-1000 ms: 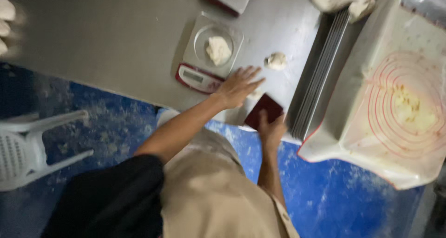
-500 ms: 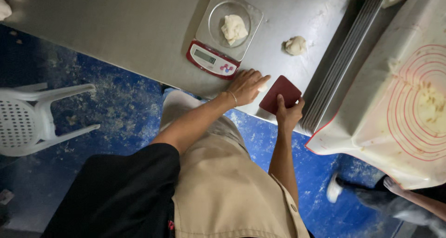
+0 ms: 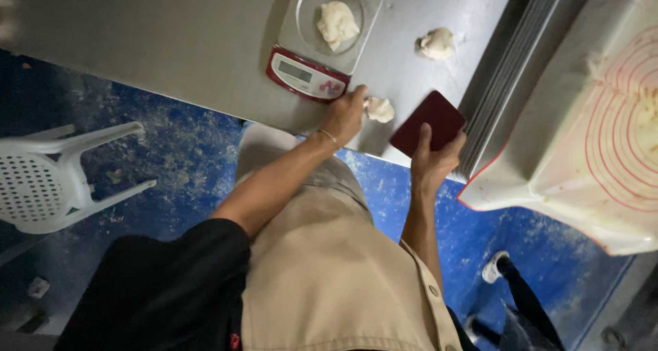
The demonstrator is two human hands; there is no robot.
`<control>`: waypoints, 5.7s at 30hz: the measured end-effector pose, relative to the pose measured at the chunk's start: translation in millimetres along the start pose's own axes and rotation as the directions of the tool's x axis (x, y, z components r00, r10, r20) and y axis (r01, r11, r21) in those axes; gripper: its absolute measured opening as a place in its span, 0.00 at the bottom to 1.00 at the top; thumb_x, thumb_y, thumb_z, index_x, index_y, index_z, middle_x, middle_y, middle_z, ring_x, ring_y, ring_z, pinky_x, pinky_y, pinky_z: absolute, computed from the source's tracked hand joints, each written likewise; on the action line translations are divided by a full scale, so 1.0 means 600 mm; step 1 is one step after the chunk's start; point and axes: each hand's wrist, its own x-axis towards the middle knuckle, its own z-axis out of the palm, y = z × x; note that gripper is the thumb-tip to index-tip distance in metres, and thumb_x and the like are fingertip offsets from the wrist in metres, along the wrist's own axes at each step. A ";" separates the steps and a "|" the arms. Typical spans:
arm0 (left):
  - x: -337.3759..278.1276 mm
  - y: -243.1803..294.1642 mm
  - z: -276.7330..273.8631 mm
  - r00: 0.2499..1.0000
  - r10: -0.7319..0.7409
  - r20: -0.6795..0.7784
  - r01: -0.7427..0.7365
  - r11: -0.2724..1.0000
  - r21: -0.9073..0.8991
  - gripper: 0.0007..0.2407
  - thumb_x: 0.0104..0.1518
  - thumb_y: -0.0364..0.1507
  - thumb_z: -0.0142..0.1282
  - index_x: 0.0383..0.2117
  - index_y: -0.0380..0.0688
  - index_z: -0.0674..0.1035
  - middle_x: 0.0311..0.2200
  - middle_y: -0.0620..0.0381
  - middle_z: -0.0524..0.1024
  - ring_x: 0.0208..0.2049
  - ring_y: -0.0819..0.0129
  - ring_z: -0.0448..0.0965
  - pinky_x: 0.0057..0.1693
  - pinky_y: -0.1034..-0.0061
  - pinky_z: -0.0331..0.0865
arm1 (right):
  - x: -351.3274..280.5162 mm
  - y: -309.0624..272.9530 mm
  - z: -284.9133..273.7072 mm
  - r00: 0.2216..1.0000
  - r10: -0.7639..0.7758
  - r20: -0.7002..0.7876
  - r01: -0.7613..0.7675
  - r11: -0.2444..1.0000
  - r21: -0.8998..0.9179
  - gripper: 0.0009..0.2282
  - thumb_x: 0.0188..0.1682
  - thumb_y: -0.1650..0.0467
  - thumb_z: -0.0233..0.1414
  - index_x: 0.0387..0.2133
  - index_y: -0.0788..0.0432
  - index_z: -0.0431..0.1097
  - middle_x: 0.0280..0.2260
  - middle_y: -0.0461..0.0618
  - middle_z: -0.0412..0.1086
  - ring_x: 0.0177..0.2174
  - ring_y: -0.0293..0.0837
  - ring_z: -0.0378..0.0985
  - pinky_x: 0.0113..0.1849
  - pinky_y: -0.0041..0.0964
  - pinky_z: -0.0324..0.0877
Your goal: The person portions dough into small, uniform balls using a digital scale and a red scraper. They weigh each piece, trim excess dough, and roll the pieces into balls before arranging them in neat rows on a stainless steel table. Another person is visible working alongside them.
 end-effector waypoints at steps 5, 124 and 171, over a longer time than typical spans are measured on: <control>-0.016 0.019 -0.045 0.997 -0.074 -0.026 0.071 0.991 -0.112 0.12 0.62 0.22 0.49 0.52 0.38 0.68 0.29 0.39 0.78 0.30 0.40 0.80 0.36 0.51 0.72 | -0.034 -0.091 0.044 0.912 0.030 0.409 0.020 0.993 -0.118 0.18 0.56 0.69 0.54 0.54 0.66 0.61 0.34 0.70 0.76 0.35 0.65 0.82 0.34 0.54 0.76; 0.192 -0.058 -0.172 0.901 -0.421 -0.108 -0.197 -0.176 -0.964 0.32 0.70 0.59 0.35 0.52 0.36 0.73 0.46 0.51 0.74 0.46 0.66 0.76 0.54 0.65 0.71 | 0.138 -0.319 0.254 0.640 -0.726 0.252 0.486 0.636 0.599 0.31 0.56 0.57 0.53 0.63 0.69 0.60 0.60 0.65 0.65 0.58 0.56 0.69 0.58 0.48 0.64; 0.063 -0.565 -1.034 0.902 -0.297 -0.313 0.405 0.833 0.378 0.39 0.47 0.44 0.72 0.65 0.50 0.62 0.56 0.43 0.66 0.59 0.47 0.65 0.62 0.47 0.58 | -0.121 -0.860 0.866 0.354 -0.646 0.676 0.654 0.688 0.315 0.38 0.40 0.70 0.69 0.64 0.61 0.56 0.64 0.72 0.50 0.62 0.70 0.53 0.60 0.57 0.54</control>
